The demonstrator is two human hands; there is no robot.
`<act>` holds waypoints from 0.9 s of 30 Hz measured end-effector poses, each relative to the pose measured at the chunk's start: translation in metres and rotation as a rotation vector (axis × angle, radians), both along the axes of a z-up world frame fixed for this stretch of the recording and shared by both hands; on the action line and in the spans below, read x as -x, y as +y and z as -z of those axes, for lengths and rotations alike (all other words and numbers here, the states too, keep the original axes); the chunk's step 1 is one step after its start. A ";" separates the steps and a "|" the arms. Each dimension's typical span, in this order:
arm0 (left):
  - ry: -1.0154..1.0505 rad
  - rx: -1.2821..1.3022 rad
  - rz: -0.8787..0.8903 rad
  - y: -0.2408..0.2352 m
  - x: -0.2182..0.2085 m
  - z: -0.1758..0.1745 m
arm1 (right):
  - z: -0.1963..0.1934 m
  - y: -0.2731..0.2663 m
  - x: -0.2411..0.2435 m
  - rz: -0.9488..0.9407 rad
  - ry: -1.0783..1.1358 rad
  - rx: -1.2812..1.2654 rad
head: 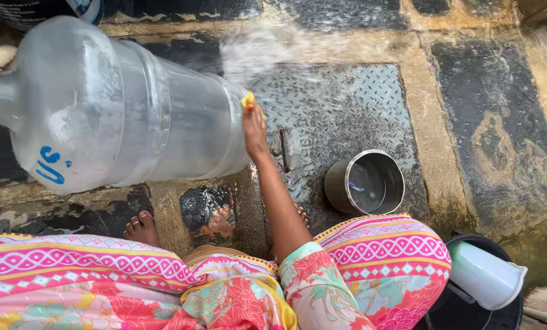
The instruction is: The person cleans large plastic water jugs using a brush and a sponge while water flows from a pipe. They scrub the inner rim of the jug with a toothbrush, then use a yellow sponge to wipe down the exterior surfaces of the jug.
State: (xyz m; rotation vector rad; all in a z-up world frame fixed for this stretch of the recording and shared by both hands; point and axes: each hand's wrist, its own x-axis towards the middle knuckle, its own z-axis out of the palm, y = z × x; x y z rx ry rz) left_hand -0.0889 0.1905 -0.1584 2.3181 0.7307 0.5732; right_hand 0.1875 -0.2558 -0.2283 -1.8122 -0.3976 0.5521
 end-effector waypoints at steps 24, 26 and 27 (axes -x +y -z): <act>0.073 -0.330 -0.219 -0.050 -0.017 -0.068 | -0.075 0.046 0.106 -0.290 -0.513 -0.163; 0.099 -0.390 -0.249 -0.059 -0.021 -0.075 | -0.084 0.048 0.129 -0.309 -0.626 -0.220; 0.097 -0.383 -0.246 -0.062 -0.020 -0.077 | -0.082 0.049 0.134 -0.321 -0.681 -0.249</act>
